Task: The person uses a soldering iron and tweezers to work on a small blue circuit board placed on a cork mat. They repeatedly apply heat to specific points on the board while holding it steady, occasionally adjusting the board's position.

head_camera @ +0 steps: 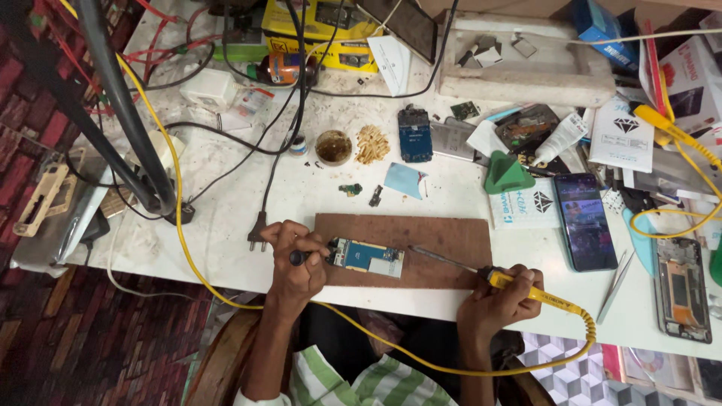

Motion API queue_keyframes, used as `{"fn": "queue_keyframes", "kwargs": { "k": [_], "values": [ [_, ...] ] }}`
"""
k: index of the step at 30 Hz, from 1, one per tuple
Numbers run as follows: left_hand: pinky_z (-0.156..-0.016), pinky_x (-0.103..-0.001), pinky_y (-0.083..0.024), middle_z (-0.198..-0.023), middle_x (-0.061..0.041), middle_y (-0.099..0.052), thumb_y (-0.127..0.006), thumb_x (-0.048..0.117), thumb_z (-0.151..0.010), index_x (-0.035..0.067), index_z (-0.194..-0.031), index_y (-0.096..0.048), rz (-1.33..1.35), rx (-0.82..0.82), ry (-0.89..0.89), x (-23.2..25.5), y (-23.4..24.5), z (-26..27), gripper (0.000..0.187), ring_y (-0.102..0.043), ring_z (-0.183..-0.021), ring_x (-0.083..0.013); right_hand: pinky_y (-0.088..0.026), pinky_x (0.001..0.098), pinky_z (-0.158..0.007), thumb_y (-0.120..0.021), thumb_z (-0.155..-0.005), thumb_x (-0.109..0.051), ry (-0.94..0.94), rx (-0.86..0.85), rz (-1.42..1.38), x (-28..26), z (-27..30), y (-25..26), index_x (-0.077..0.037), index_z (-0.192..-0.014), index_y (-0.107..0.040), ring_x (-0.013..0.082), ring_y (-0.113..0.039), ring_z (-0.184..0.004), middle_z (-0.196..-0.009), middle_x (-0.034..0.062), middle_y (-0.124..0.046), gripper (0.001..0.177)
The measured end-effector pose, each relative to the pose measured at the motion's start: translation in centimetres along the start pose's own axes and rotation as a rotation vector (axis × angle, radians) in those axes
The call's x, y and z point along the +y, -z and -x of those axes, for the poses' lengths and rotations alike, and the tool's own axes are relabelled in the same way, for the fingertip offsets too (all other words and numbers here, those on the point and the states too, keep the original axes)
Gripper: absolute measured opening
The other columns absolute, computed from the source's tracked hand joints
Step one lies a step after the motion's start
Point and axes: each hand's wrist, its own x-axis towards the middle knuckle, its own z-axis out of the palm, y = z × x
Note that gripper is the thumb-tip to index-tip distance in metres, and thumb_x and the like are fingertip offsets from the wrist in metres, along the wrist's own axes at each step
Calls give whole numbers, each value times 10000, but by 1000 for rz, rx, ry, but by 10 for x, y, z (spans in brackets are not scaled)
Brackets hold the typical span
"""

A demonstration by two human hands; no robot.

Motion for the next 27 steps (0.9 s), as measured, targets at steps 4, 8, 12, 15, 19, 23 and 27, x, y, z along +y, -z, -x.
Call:
{"fn": "queue_keyframes", "kwargs": {
  "k": [4,8,12,15,19,23,27],
  "values": [
    [-934,-447,-326,-781,-13,-611,-427,297,-1101,106,-834,-541,27,-14,-13,-3,-1,-2,347,-545,-824,-205,-285,245,-389,-508,-1109,-197,-2,1,-22,-1,-1,-3,-63,-850,-429,89,-351,-415,-642,6,-410,302],
    [-914,-447,-323,-763,3,-617,-435,259,-1102,91,-836,-526,19,-23,-48,-3,-3,0,327,-543,-801,-203,-289,240,-400,-494,-1106,-203,16,36,21,-3,3,-3,-60,-861,-438,86,-355,-421,-625,7,-401,289],
    [-888,-447,-319,-776,-10,-613,-475,212,-1077,104,-845,-553,-18,-31,-92,-2,2,1,267,-556,-790,-213,-338,242,-449,-484,-1097,-186,23,68,41,1,6,-1,-66,-867,-443,95,-424,-491,-676,12,-441,263],
    [-874,-454,-322,-784,-1,-617,-506,168,-1072,106,-841,-542,-20,-16,-140,-1,2,-3,242,-565,-777,-211,-335,240,-469,-492,-1110,-165,50,77,95,5,7,1,-63,-827,-419,86,-400,-515,-717,-2,-426,310],
    [-911,-454,-309,-867,28,-635,-508,125,-1145,138,-967,-451,8,39,-244,-1,2,-6,188,-573,-837,-207,-379,236,-563,-493,-1124,-142,85,63,128,10,8,4,-55,-841,-419,87,-432,-601,-765,8,-459,306],
    [-851,-472,-330,-783,1,-626,-502,139,-1047,144,-980,-442,-20,-17,-141,-1,2,-6,90,-573,-759,-218,-364,232,-543,-498,-1121,-139,53,49,125,11,7,5,-64,-797,-391,83,-404,-584,-746,1,-431,350],
    [-868,-460,-316,-841,5,-623,-508,120,-1067,155,-1061,-433,-26,6,-183,2,3,-5,83,-565,-800,-218,-394,240,-532,-494,-1092,-152,53,37,158,10,9,5,-66,-818,-421,92,-438,-568,-714,8,-466,297]
  ]
}}
